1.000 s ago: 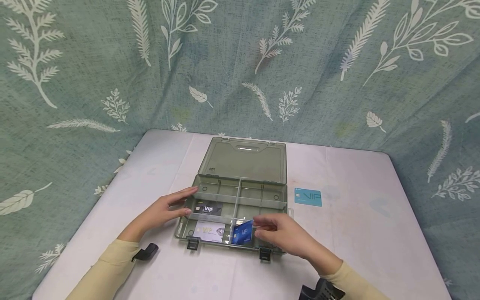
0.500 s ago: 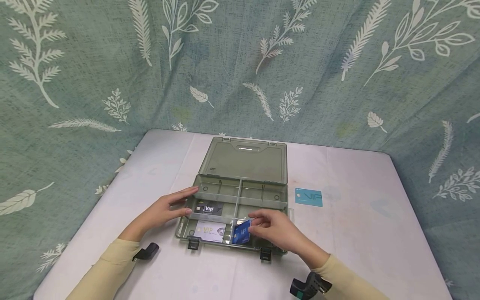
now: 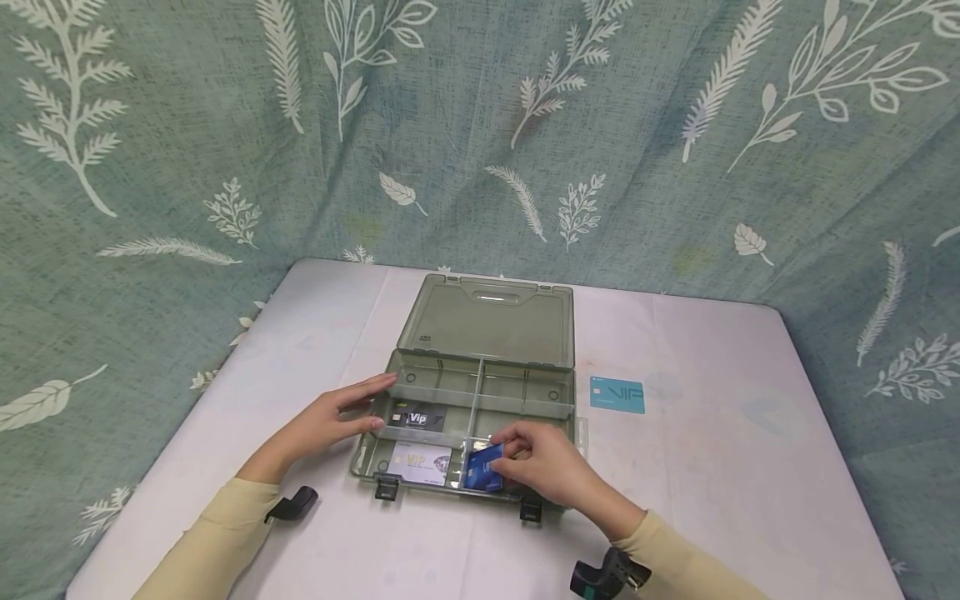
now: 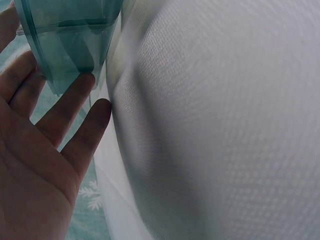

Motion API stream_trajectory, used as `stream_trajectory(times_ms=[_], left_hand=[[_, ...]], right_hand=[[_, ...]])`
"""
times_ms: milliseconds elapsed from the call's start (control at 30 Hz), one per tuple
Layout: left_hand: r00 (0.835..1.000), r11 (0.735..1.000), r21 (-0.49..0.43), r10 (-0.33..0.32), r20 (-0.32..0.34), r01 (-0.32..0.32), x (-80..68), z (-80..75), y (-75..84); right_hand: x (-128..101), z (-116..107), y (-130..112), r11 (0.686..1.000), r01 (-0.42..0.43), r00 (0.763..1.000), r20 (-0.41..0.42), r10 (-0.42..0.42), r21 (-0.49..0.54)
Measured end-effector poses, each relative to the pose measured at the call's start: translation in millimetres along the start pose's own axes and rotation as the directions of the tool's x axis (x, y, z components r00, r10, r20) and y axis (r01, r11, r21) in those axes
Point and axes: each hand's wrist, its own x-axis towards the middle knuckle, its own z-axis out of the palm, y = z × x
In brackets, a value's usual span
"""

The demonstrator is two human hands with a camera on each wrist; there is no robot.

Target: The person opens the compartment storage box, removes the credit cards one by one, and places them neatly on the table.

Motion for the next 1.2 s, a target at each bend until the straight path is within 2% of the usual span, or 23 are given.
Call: stream_trajectory(times_ms=[233,567,933,1200], left_hand=[[1.000,1.000,0.005,-0.009,0.000,0.009,-0.2,-0.3,0.2],[1.000,1.000,-0.022,-0.014,0.016,0.015,-1.8,-0.3,-0.9],[1.000,1.000,-0.016,-0.022,0.013,0.022,-1.3,0.9,-1.7],[1.000,1.000,-0.013,-0.027,0.011,0.027,-1.2,1.0,-1.3]], right_hand=[[-3,-1,-1,0.999,-0.027,0.999,-0.017,0.028,0.040],[-6,-5,-2,0.998,-0.051,0.999,-0.015,0.052,0.044],[-12,-18,-1,0.998,-0.035,0.998,-0.061,0.032,-0.051],[-17,-31,2,0.998,-0.035,0.995,-0.094,0.031,-0.046]])
